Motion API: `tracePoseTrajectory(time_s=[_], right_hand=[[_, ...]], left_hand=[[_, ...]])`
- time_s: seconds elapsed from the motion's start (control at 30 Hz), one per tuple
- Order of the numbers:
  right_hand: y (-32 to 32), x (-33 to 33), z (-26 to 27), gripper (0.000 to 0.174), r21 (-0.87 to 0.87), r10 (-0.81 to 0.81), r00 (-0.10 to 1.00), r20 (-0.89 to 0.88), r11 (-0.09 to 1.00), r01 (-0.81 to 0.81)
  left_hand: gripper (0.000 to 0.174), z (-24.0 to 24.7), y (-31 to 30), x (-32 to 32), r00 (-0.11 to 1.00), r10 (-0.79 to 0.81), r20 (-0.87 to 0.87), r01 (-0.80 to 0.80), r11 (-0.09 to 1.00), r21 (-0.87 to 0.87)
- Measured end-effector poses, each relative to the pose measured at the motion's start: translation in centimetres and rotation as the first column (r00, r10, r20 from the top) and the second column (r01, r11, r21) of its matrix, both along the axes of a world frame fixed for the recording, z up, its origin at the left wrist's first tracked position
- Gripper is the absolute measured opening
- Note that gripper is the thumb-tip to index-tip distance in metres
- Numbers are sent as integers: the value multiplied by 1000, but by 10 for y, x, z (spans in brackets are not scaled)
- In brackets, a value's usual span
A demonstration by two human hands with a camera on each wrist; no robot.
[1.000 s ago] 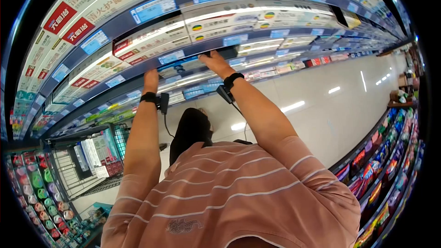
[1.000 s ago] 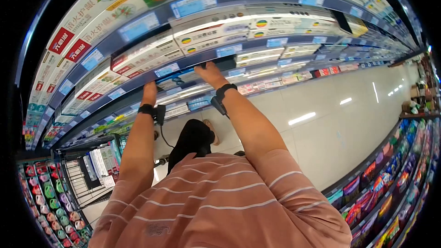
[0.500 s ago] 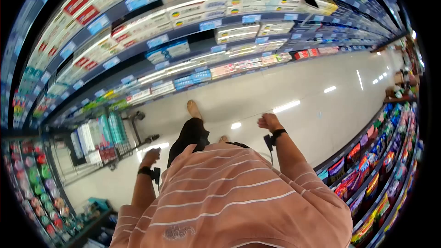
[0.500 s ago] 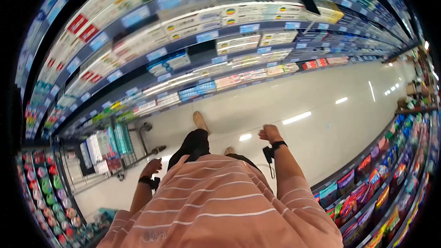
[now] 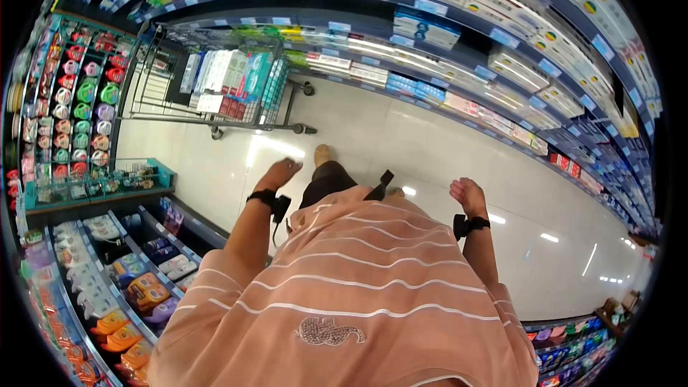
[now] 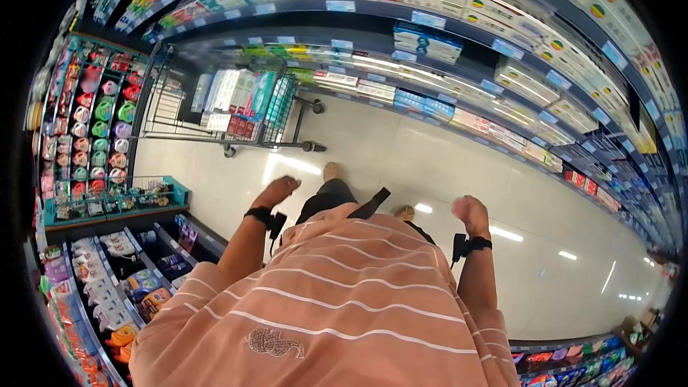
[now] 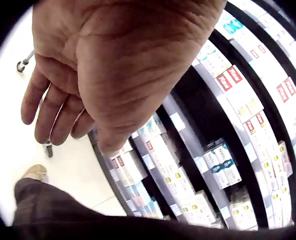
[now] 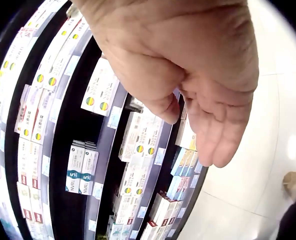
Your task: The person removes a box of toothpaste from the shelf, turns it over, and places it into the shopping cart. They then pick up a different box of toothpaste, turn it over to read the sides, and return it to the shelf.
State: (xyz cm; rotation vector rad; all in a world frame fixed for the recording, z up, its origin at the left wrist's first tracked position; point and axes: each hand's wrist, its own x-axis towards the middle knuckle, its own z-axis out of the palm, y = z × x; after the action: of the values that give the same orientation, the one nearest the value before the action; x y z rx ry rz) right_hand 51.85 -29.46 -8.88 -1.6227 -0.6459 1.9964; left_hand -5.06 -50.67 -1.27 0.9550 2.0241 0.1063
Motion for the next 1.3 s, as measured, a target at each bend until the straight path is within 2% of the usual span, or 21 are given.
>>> tracePoseTrajectory(time_s=[0.1,0.17,0.23,0.33,0.47,0.5,0.6,0.63,0.73,0.77,0.87,0.9,0.93,1.0,1.07,1.2,1.27,1.3], right_hand=[[9,-28,13,44,-4,38,995,90,999,-38],[10,-51,18,44,-8,2,995,100,1000,-1],[11,-73,12,46,-21,-30,994,106,999,33],[13,-121,11,42,-13,-57,993,108,998,59],[21,-217,28,41,-16,-26,996,85,999,27],[26,-248,37,40,-12,25,990,138,1000,-24],[28,-332,66,38,120,188,967,172,970,-210],[28,-360,76,37,143,219,958,187,959,-247],[21,-434,108,35,151,263,955,141,947,-283],[17,-451,114,34,145,292,947,133,940,-310],[9,-493,139,34,127,402,900,169,896,-425],[7,-501,146,33,131,431,882,189,880,-458],[6,-506,151,32,140,436,879,193,875,-464],[5,-513,160,31,164,439,875,204,866,-473],[4,-515,169,30,182,411,885,221,874,-451],[0,-507,168,31,172,355,909,217,903,-393],[-4,-501,172,29,185,325,924,199,914,-362],[-6,-501,174,26,175,314,926,211,920,-352]], left_hand=[[58,26,26,-19,997,74,18,-76,983,168],[54,51,38,-36,990,118,71,-132,962,241],[51,61,41,-65,980,133,150,-171,946,277],[49,87,48,-119,938,199,284,-264,941,213],[48,72,46,-216,950,197,243,-264,922,282],[50,67,45,-237,950,218,225,-283,905,319],[51,56,47,-297,989,111,97,-134,948,287],[52,60,47,-309,987,120,104,-145,948,282],[51,11,41,-364,993,9,114,-60,890,452],[49,13,48,-379,988,-9,152,-55,909,413],[48,44,61,-392,906,283,316,-381,870,313],[49,24,66,-415,985,167,37,-169,919,355],[55,4,68,-433,984,178,0,-168,929,329],[60,-25,77,-450,959,206,-197,-120,919,376],[65,-38,85,-459,953,233,-192,-154,923,352],[66,-105,97,-484,925,231,-302,-147,950,276],[67,-97,105,-479,924,216,-315,-163,969,184],[69,-109,105,-485,920,199,-337,-155,976,152]])
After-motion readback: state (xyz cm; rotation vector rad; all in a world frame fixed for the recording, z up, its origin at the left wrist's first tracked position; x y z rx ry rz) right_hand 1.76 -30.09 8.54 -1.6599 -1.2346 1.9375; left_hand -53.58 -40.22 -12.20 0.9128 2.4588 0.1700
